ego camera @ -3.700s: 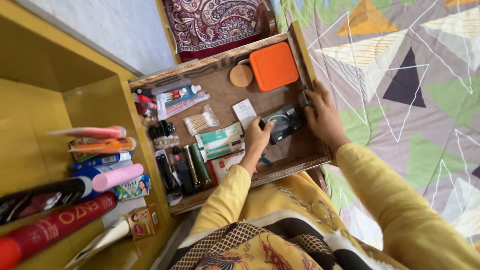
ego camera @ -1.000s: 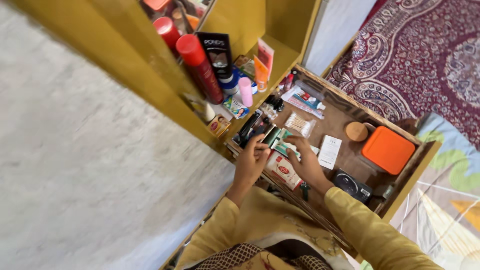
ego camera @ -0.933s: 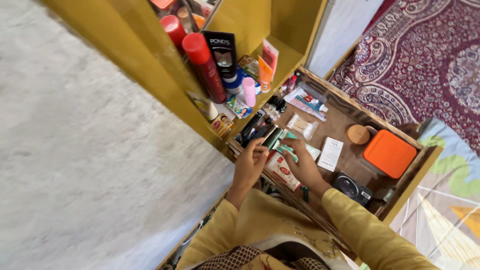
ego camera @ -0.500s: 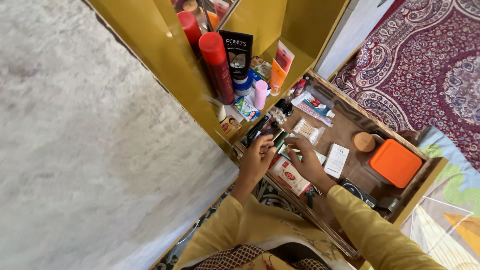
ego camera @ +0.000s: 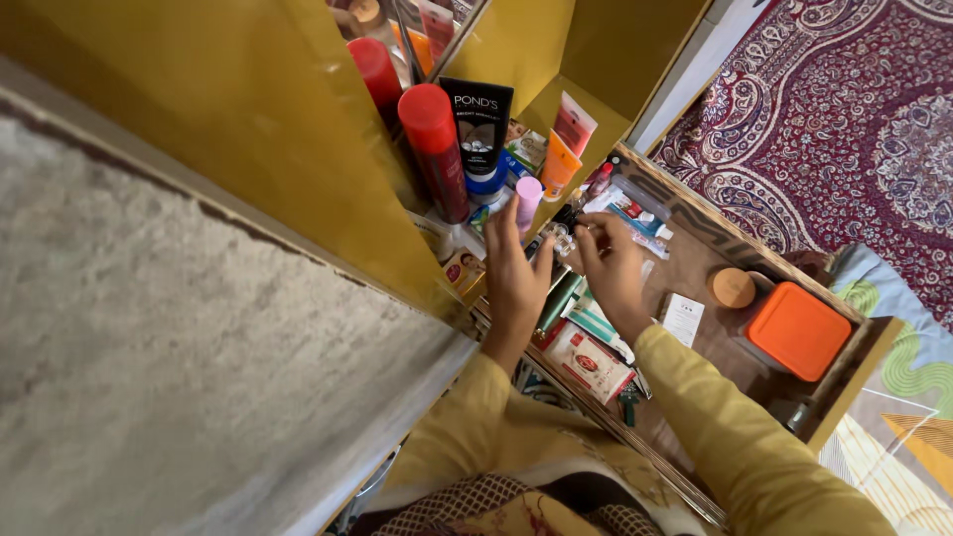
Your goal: The person handles items in a wooden drawer, picking up an orange container, a camera, and a round filter, and later placing a white box into the drawer.
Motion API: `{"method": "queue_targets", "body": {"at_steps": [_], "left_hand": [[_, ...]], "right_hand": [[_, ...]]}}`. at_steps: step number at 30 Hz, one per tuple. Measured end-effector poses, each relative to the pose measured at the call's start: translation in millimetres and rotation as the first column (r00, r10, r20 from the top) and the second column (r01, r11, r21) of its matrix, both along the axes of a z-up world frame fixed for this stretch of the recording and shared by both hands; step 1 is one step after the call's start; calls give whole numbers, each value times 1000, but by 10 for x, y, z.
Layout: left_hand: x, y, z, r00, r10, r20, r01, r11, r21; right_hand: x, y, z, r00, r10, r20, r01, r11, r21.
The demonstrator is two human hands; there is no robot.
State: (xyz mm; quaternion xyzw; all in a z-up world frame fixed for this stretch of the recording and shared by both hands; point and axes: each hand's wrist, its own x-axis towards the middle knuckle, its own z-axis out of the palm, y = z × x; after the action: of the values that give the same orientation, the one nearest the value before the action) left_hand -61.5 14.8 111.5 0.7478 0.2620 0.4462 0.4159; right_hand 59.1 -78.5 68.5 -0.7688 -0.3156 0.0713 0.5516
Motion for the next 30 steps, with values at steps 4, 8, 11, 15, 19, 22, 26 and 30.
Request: {"method": "queue_targets", "body": {"at_steps": [4, 8, 11, 15, 19, 22, 26, 30], "left_hand": [[249, 257, -55, 995, 49, -82, -44, 998, 53], [339, 411, -256, 993, 22, -119, -21, 1000, 7], [300, 415, -339, 996, 10, -90, -11, 1000, -12], [185, 340, -305, 998, 24, -55, -26, 999, -21], [149, 365, -238, 998, 24, -55, -21, 998, 55], [125, 382, -218, 997, 16, -75, -13, 999, 40], [132, 409, -197, 995, 2, -96, -2, 1000, 0], [145, 422, -209, 994, 4, -109, -4, 1000, -6]], "right_hand": [[-1, 229, 113, 965, 98, 243, -79, 993, -86], [102, 414, 138, 838, 250, 485, -1, 890, -456], [198, 567, 109, 822, 380, 424, -30, 772, -635], [264, 773, 18, 789, 424, 445, 39, 688, -725], [314, 993, -140, 691, 419, 590, 169, 699, -695], [353, 1076, -208, 660, 420, 622, 213, 690, -692], [428, 1133, -246, 660, 440, 609, 168, 704, -690], [478, 1208, -305, 682, 413, 604, 175, 710, -682]]}}
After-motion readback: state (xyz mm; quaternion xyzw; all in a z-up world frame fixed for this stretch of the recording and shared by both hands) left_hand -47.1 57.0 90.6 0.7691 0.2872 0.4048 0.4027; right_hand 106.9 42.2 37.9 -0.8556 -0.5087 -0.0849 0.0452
